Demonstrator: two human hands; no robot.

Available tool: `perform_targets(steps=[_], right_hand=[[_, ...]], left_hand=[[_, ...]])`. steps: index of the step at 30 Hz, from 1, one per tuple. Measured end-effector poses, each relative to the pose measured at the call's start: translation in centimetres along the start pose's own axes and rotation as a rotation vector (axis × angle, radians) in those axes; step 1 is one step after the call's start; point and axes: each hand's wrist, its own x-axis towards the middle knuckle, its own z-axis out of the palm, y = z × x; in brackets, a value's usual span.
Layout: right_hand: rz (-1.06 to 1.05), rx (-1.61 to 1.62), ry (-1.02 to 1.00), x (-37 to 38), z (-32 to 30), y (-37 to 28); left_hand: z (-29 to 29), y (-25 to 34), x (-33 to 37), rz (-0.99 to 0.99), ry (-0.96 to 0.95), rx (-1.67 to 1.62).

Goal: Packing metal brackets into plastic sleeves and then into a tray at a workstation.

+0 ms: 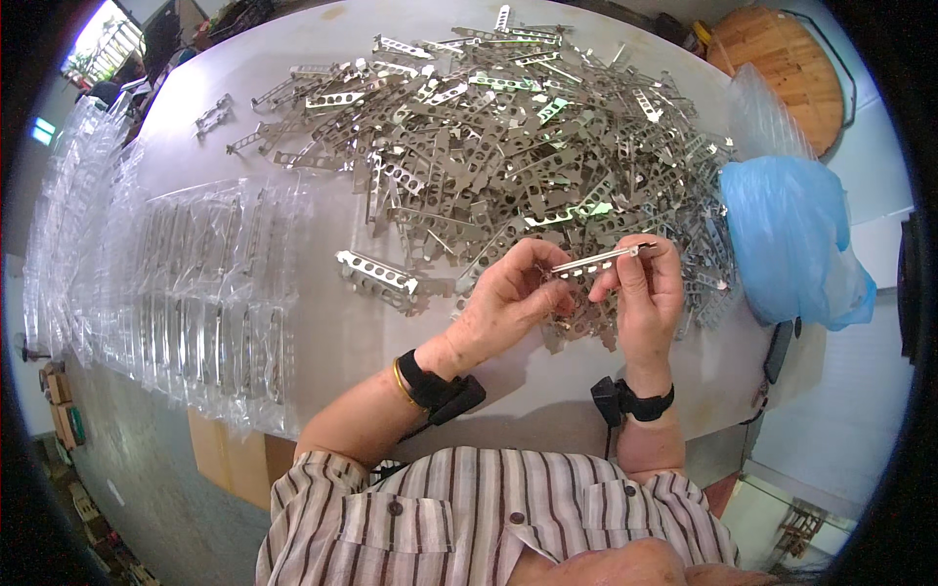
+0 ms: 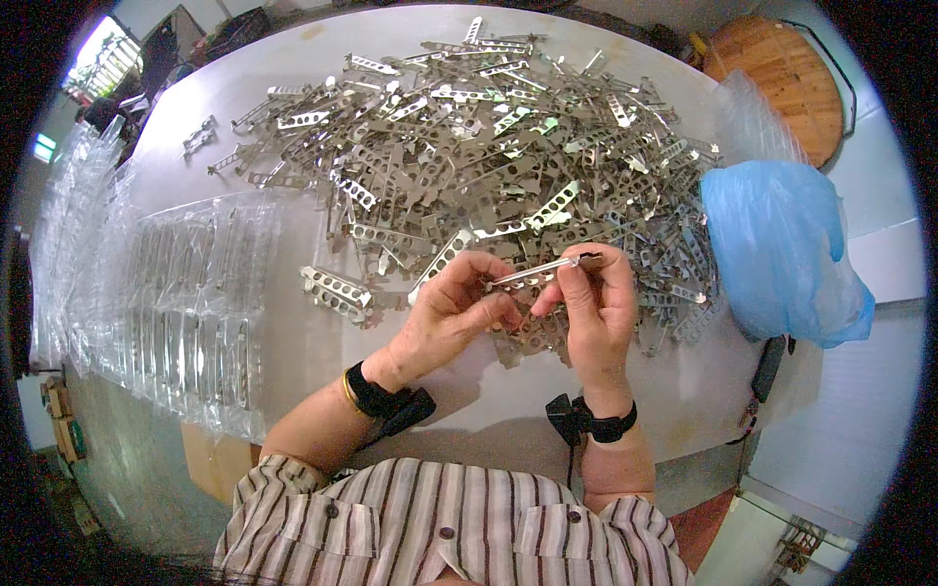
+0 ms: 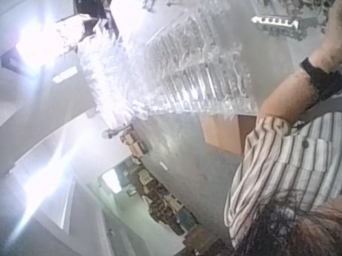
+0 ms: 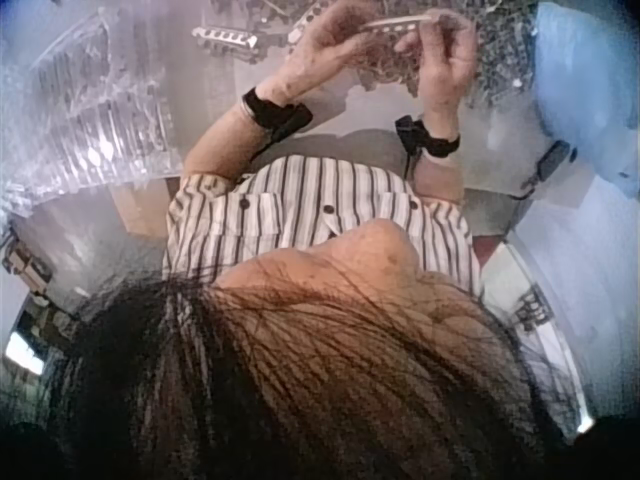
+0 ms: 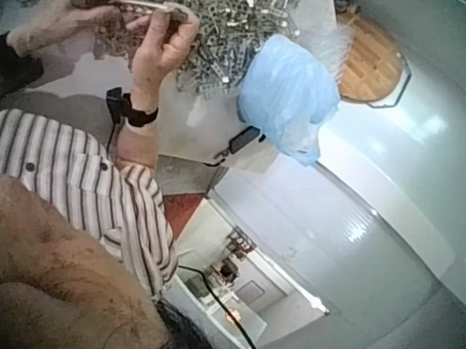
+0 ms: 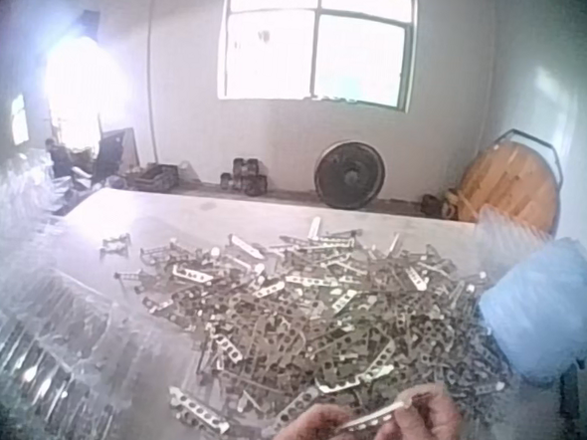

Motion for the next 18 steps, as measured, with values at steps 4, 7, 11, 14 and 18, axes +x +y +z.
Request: perform_targets(steps=[4,7,11,14,18], right_hand=[[-0.026,-0.082,-0.075,-0.16,0.3,-0.25],[-0.031,-0.064,-0.101,-0.28,0.28,-0.16],[-0.045,-0.065,-0.107,-0.37,0.33,-0.16],[-0.049,-0.052,-0.104,-0.34,0.36,-0.27],[-0.042,-0.053,-0.091,-0.34,0.32,-0.62]], left_hand=[[-0.41,-0.66,-0.03,0.058,0.069,0.008],[-0.29,-0.36,-0.18,0.09,0.088,0.047],[-0.01,-0.05,-0.49,0.095,0.126,0.171],[0.01,-0.08,-0.48,0.105,0.133,0.181],[0.22,0.08,-0.3,0.119,0.143,0.173]])
